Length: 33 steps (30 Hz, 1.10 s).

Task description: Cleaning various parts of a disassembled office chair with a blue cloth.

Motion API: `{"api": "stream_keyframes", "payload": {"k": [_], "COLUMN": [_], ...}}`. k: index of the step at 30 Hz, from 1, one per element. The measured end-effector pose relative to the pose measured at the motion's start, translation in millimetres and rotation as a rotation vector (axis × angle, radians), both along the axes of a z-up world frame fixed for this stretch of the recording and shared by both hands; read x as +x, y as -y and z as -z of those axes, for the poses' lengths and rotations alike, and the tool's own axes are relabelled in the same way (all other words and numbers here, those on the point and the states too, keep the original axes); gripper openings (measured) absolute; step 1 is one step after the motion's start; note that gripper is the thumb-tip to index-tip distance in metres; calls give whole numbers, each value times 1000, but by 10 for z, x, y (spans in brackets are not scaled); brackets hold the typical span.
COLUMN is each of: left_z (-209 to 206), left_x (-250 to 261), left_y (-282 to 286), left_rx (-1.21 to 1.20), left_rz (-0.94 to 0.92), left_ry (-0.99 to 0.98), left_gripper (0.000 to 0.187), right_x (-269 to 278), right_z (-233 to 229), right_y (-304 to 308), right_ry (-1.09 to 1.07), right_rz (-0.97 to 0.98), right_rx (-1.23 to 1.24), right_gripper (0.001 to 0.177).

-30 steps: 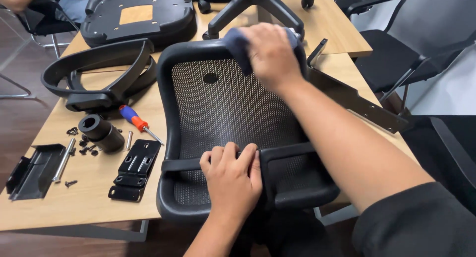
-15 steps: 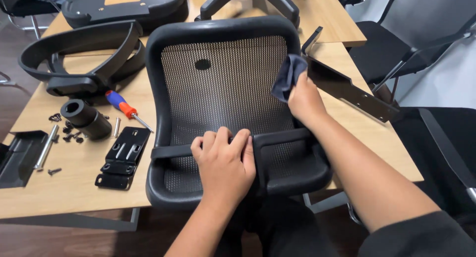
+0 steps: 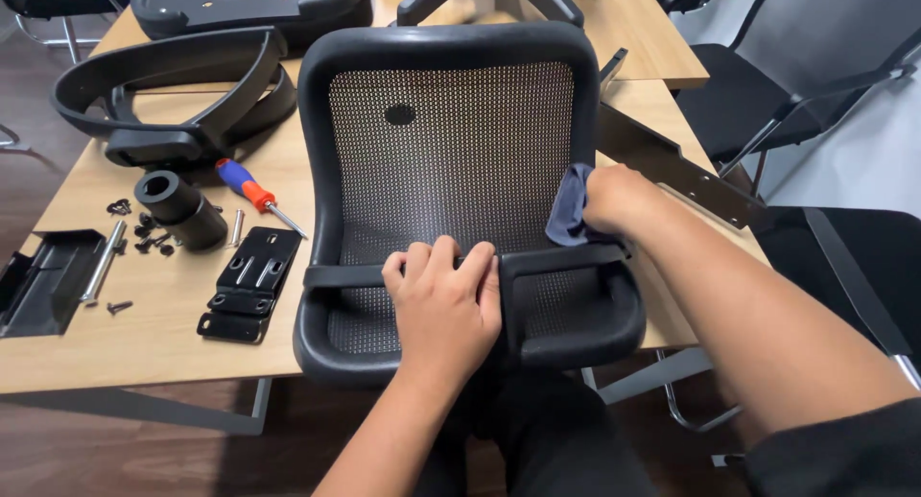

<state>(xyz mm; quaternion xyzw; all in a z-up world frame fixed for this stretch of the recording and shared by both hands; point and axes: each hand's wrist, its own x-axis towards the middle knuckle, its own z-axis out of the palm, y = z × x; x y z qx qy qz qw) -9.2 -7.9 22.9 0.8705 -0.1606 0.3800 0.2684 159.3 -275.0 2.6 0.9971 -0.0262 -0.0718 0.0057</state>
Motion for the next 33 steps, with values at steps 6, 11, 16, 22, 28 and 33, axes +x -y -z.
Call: {"api": "stream_keyframes", "payload": {"k": [6, 11, 16, 22, 28, 33], "left_z": [-4, -37, -21, -14, 3, 32], "left_x": [29, 23, 31, 83, 80, 92], "left_y": [15, 24, 26, 24, 31, 44], "left_rx": [-5, -6, -23, -69, -78, -114], "left_rz": [-2, -17, -26, 0, 15, 28], "left_ry": [13, 14, 0, -23, -70, -43], "left_gripper": [14, 12, 10, 12, 10, 12], "right_x": [-22, 463, 545, 608, 580, 726], "right_z": [-260, -218, -562, -783, -1025, -1016], "right_y": [-164, -71, -375, -806, -1708, -2548], "right_ry": [395, 801, 1087, 1215, 1096, 1001], "right_rz": [37, -74, -337, -676, -782, -700], "right_rx": [184, 355, 561, 459, 213, -126], "right_gripper": [34, 24, 18, 23, 23, 30]}}
